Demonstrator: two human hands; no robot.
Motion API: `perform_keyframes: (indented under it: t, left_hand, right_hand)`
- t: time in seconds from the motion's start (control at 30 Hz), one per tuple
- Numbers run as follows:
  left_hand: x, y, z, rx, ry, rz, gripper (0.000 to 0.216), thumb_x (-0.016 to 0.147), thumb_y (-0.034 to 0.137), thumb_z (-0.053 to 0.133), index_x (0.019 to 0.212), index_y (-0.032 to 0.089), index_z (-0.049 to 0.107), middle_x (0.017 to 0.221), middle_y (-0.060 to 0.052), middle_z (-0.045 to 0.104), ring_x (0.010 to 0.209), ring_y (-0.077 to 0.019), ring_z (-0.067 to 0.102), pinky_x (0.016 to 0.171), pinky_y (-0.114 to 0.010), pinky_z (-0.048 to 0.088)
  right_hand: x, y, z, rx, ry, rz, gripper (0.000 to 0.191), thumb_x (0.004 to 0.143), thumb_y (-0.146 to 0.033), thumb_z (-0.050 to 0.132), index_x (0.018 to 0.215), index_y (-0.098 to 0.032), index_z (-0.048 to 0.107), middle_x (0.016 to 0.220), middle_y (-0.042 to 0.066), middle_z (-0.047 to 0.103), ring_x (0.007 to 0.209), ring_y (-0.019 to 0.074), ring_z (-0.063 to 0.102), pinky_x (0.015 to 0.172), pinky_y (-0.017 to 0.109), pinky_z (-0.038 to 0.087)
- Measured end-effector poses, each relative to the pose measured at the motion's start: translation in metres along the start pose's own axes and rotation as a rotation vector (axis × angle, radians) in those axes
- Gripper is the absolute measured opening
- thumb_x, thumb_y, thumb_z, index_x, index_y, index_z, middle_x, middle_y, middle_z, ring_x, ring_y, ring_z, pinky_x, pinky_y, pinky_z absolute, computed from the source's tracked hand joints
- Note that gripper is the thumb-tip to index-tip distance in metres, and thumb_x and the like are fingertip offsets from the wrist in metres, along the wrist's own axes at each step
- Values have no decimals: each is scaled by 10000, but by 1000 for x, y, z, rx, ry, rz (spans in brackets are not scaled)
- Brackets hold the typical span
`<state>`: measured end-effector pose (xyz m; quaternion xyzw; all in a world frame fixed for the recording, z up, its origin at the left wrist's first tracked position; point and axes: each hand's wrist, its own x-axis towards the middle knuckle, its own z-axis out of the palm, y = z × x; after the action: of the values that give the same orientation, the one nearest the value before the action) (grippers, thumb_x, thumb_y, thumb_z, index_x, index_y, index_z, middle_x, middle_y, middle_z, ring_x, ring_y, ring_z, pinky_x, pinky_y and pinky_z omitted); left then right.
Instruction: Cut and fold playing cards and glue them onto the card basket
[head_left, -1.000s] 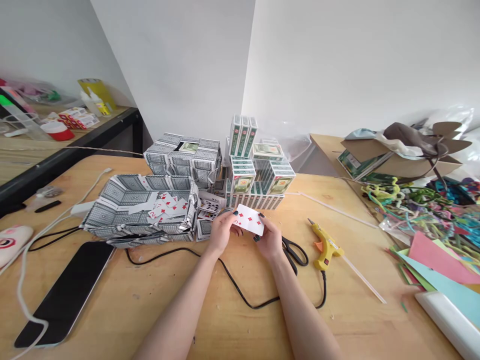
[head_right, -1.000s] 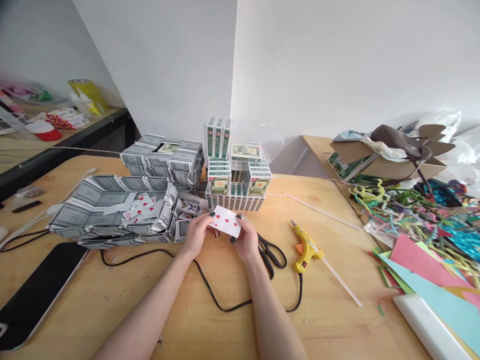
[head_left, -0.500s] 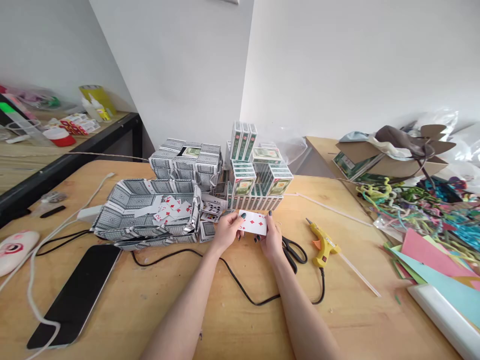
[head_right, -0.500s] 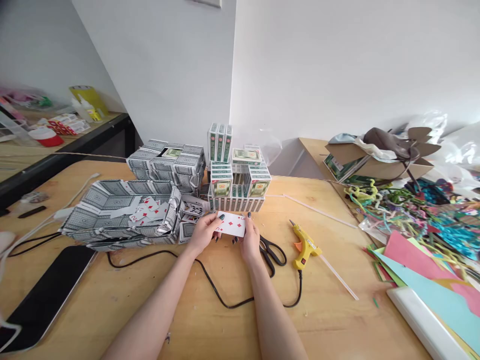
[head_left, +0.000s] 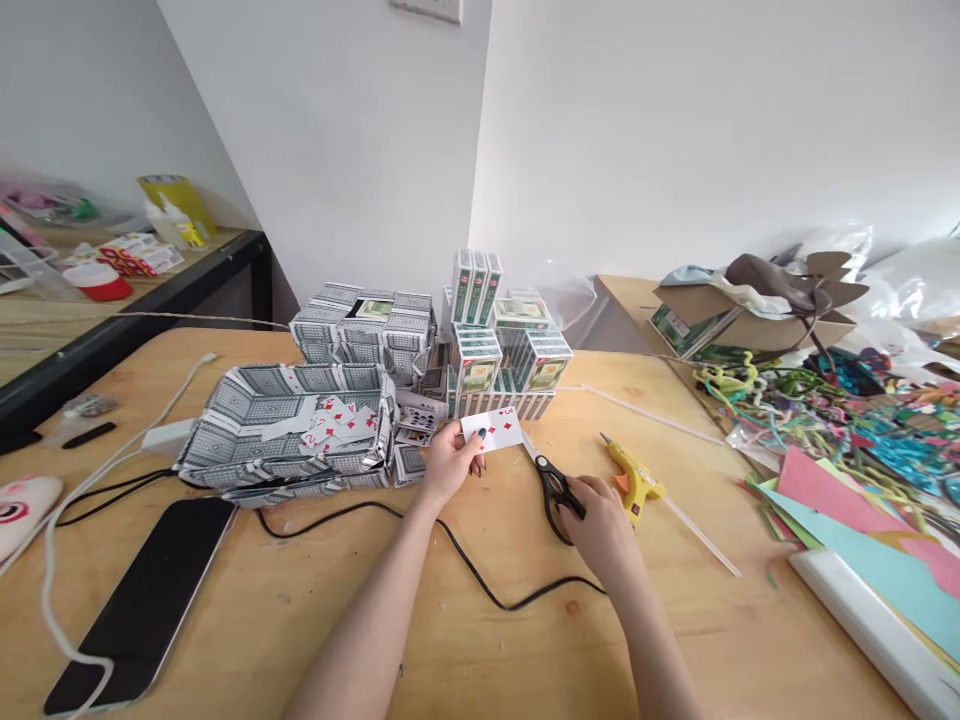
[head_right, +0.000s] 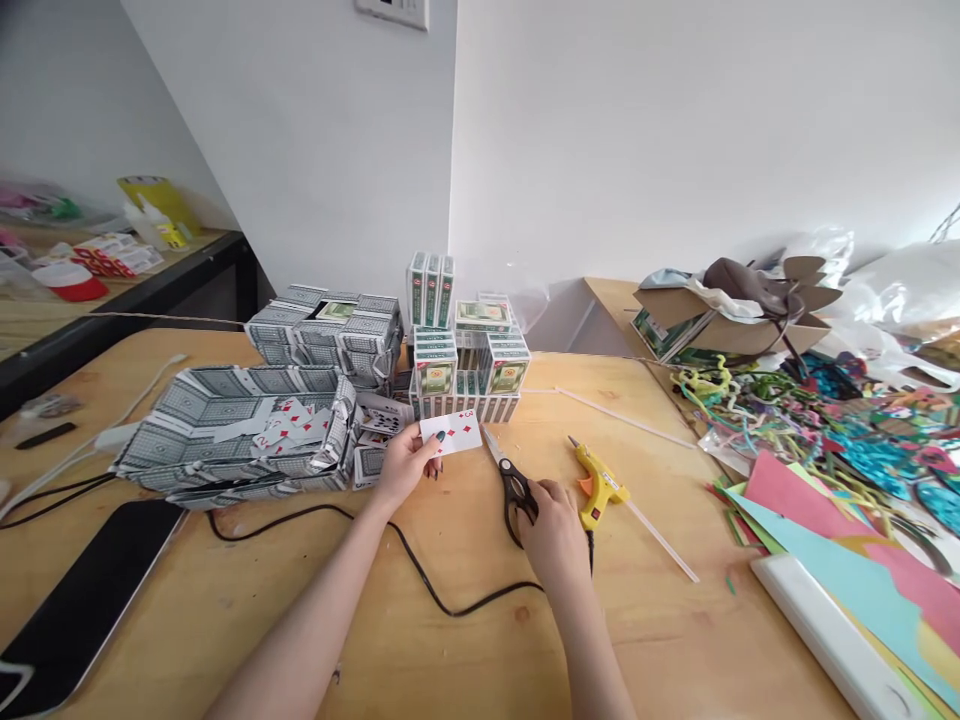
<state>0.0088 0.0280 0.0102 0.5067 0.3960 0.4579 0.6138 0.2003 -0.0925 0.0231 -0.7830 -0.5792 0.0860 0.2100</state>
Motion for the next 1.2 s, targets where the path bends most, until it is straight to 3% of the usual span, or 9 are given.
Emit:
perform_keyframes:
  t: [0.17,0.3,0.5,0.83,0.97,1.1,1.2]
  left_hand:
    - [-1,0,0,23,-12,13,218,725,334,555,814,136,533,441,50,521,341,-78,443,357,-192,365]
    - [-2,1,2,93,-1,38,181,739,332,537,730,153,517,426,56,501,331,-73,434,347,-183,352]
    - [-4,-1,4,181,60,88,205,748,358,532,674,170,499,447,47,530,353,-83,475,363,-187,377]
    - [-4,-2,5,162,105,89,215,754,382,527,721,170,513,448,45,525,354,-91,475,359,-191,376]
    - [-3,-5,3,211,150,124,220,756,378,526,683,173,493,456,42,518,377,-91,482,371,-187,372]
    - [-2,-8,2,238,164,142,223,768,382,515,693,172,504,463,39,517,390,-89,485,388,-185,360]
    - [-3,-8,2,276,175,149,227,781,391,497,727,173,529,470,40,519,394,-93,491,399,-190,359]
  right_hand:
    - [-6,-8,10,-253,59,82,290,716,-294,549,964,-155,607,942,150,587,966,313,473,719,377,421]
    - [4,-20,1,-369,-99,167,245,732,-304,529,882,-119,586,781,139,609,896,305,501,674,343,395]
    - [23,-32,-6,-456,-257,193,195,688,-218,518,786,-83,619,820,183,633,875,301,545,715,338,377]
    - [22,-21,-18,-178,-286,251,241,624,-307,558,805,-161,621,815,95,653,769,243,597,597,290,390]
    - [16,-12,-14,35,-317,228,195,615,-322,582,749,-181,592,738,64,657,708,207,601,570,261,400]
    - [15,-11,-8,68,-264,281,186,582,-336,632,686,-196,565,704,61,655,665,203,598,524,252,392]
    - [12,-16,-10,155,-317,316,168,587,-340,636,647,-197,571,650,49,654,598,187,589,476,243,378]
